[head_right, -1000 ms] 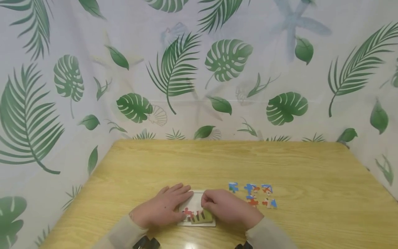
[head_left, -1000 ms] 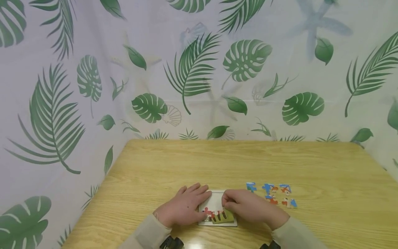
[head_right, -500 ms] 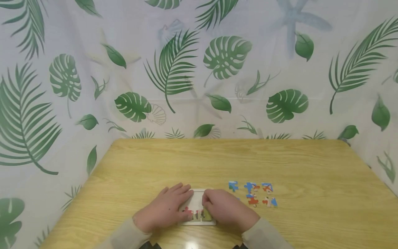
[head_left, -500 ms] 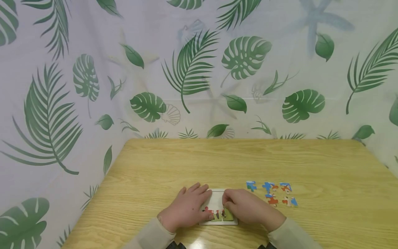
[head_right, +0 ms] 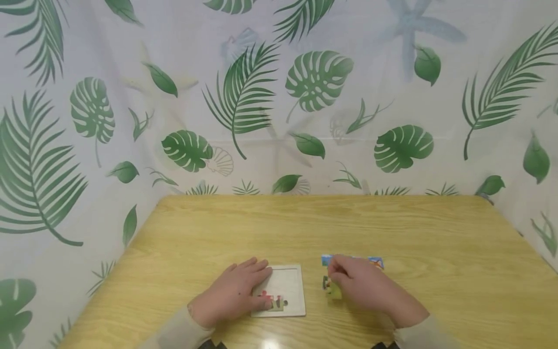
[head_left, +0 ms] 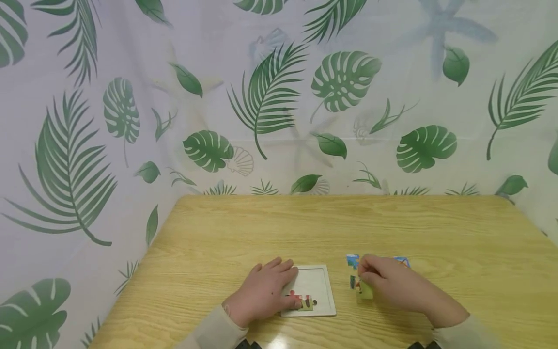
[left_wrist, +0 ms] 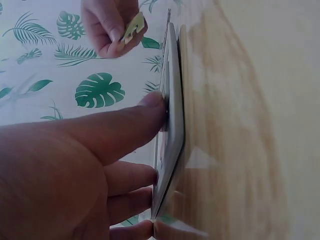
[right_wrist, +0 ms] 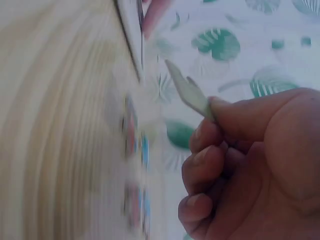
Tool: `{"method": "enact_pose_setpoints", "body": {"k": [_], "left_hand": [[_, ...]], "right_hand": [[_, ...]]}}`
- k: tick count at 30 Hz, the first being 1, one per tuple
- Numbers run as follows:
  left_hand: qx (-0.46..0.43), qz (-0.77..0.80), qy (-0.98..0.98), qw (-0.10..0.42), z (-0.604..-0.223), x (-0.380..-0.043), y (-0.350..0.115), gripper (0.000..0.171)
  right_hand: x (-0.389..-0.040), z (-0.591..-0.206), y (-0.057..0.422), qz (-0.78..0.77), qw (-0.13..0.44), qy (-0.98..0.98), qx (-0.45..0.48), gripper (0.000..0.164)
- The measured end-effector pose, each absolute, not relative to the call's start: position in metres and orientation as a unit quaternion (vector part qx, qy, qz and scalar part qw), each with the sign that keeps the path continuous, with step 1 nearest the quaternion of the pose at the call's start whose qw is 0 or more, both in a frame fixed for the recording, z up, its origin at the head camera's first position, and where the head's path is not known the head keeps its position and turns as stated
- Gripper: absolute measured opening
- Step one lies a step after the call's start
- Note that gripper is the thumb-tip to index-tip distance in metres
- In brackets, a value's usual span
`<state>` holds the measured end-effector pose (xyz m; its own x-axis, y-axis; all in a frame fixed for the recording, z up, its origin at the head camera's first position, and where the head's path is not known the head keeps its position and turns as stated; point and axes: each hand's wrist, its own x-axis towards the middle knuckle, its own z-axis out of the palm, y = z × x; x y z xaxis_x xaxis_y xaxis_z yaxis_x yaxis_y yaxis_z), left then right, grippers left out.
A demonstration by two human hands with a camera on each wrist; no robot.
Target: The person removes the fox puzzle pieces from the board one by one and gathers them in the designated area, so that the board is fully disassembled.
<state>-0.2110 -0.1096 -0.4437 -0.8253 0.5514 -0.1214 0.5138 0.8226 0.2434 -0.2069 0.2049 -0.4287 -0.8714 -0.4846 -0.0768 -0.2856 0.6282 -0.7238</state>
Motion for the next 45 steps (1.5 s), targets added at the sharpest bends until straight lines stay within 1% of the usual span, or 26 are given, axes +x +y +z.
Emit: {"method": "enact_pose_setpoints", "body": {"k": [7, 10, 14, 19, 24, 28, 33, 45], "left_hand": [[0.286, 0.119, 0.944, 0.115, -0.446, -0.212, -0.114, 0.078], [0.291, 0.131, 0.94, 0.124, -0.446, -0.212, -0.115, 0.079], [0.296, 0.132, 0.938, 0.122, -0.447, -0.212, -0.115, 0.081], [0.299, 0.133, 0.937, 0.121, -0.449, -0.213, -0.115, 0.082], [0.304, 0.133, 0.936, 0.12, -0.449, -0.214, -0.115, 0.081], [0.303, 0.135, 0.936, 0.121, -0.449, -0.213, -0.115, 0.082], [0.301, 0.134, 0.936, 0.122, -0.448, -0.213, -0.116, 0.082], [0.304, 0.126, 0.937, 0.117, -0.449, -0.213, -0.116, 0.082]], "right_hand": [[-0.201, -0.439, 0.251, -0.392, 0.126, 0.884, -0.221, 0.015], [-0.197, -0.443, 0.265, -0.38, 0.124, 0.894, -0.203, 0.014], [-0.191, -0.445, 0.283, -0.355, 0.126, 0.911, -0.168, 0.014], [-0.19, -0.448, 0.3, -0.329, 0.118, 0.922, -0.165, 0.012], [-0.192, -0.453, 0.303, -0.327, 0.119, 0.921, -0.174, 0.012], [-0.192, -0.456, 0.299, -0.332, 0.123, 0.923, -0.148, 0.012], [-0.191, -0.459, 0.295, -0.322, 0.113, 0.932, -0.12, 0.009], [-0.19, -0.461, 0.296, -0.313, 0.109, 0.936, -0.118, 0.007]]}}
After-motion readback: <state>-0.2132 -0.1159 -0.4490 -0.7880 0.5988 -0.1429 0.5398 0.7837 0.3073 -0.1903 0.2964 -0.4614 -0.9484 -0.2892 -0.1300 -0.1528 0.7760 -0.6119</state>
